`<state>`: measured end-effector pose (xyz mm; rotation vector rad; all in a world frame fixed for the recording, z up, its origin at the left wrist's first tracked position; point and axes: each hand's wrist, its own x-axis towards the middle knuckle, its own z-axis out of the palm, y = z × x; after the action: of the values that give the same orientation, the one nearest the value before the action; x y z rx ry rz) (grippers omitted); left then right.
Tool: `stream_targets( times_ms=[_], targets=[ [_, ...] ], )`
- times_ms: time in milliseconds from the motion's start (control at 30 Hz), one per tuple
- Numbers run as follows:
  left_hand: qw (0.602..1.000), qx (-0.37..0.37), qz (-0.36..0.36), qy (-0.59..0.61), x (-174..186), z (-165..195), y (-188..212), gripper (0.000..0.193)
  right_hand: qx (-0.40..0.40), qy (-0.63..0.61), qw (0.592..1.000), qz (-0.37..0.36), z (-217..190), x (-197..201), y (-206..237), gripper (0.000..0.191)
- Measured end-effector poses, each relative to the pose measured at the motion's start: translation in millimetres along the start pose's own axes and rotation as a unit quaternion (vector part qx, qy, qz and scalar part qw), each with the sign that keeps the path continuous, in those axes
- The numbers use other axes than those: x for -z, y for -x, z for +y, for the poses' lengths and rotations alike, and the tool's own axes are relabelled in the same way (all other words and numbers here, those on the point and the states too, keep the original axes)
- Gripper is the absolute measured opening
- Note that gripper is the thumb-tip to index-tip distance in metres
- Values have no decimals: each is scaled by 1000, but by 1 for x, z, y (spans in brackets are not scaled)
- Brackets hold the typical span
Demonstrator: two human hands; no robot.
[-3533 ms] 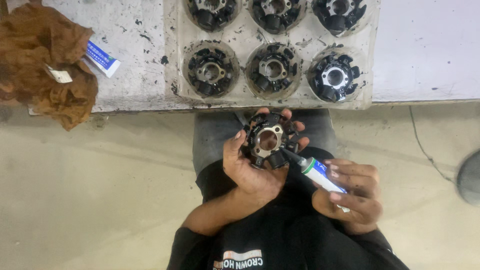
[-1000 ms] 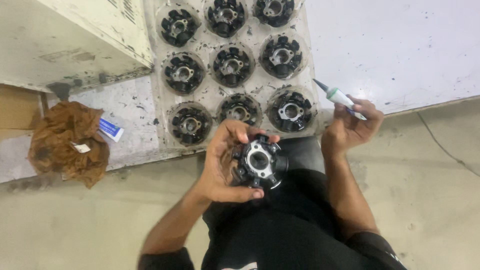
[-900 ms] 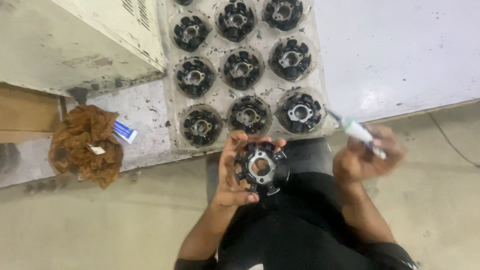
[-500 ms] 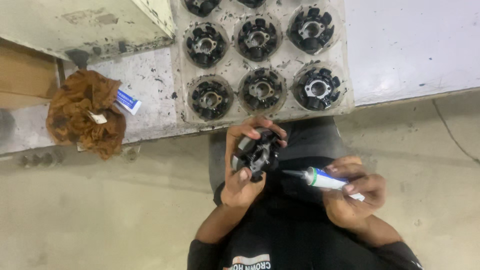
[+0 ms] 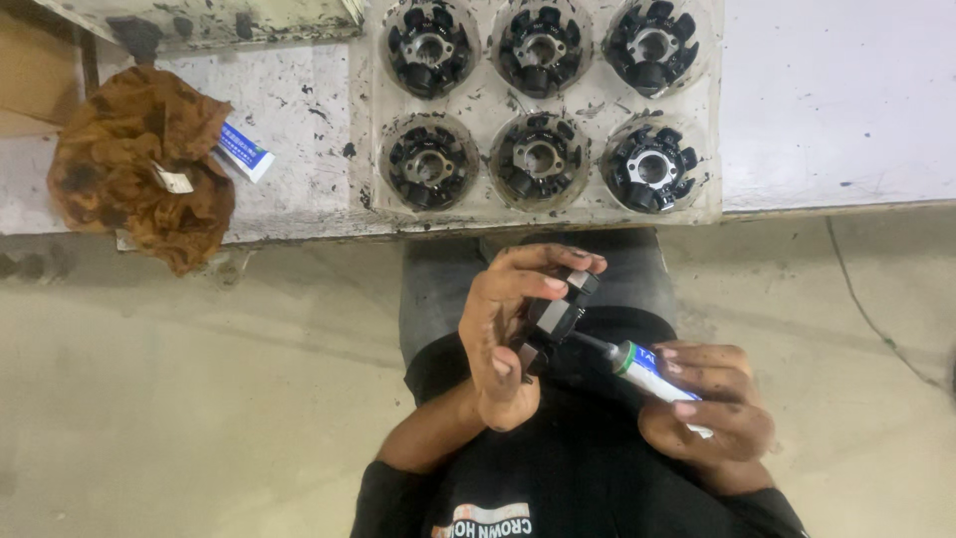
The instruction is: The person picks up a rotor hub from a tray, applies adhesive from a tube onto the hub's surface, and places the hub back into the tray, repeating this for multiple hubs. They occasionally wipe the tube nozzle with a cloth and reposition the tray.
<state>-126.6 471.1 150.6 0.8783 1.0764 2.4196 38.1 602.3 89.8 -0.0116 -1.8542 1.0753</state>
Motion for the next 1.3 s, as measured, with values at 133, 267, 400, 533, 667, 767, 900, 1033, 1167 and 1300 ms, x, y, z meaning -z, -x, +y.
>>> stream_targets(
  times_ms=[133,267,400,533,667,767,900,1033,1167,1300],
  targets=[
    [1000,-1,-7,12,2,-2,3,60,7,22,999,-39,-3,1,0,30],
    [1000,12,-8,-1,5,-7,3,60,47,48,997,-25,2,-1,-1,23],
    [1000,14,8,-2,2,-13,2,59,46,85,995,-20,0,-2,-4,22],
    [999,34,15,12,3,-15,2,60,-16,77,994,-71,-15,5,-11,23],
    [999,46,9,21,6,-17,1,59,-17,85,994,-70,-15,3,-15,26],
    [999,43,16,29,6,-18,1,58,7,88,996,-31,-9,-4,-13,26],
    [998,46,26,40,5,-19,2,56,-12,79,997,-23,-10,-2,-9,24],
    [997,48,33,51,7,-19,3,53,26,72,997,-12,-5,-3,-9,23],
    [985,73,58,144,7,-21,1,46,68,61,995,34,1,-13,-14,19],
    [943,103,122,293,1,-25,1,41,1,98,994,-48,-14,-5,-22,19]
  ],
)
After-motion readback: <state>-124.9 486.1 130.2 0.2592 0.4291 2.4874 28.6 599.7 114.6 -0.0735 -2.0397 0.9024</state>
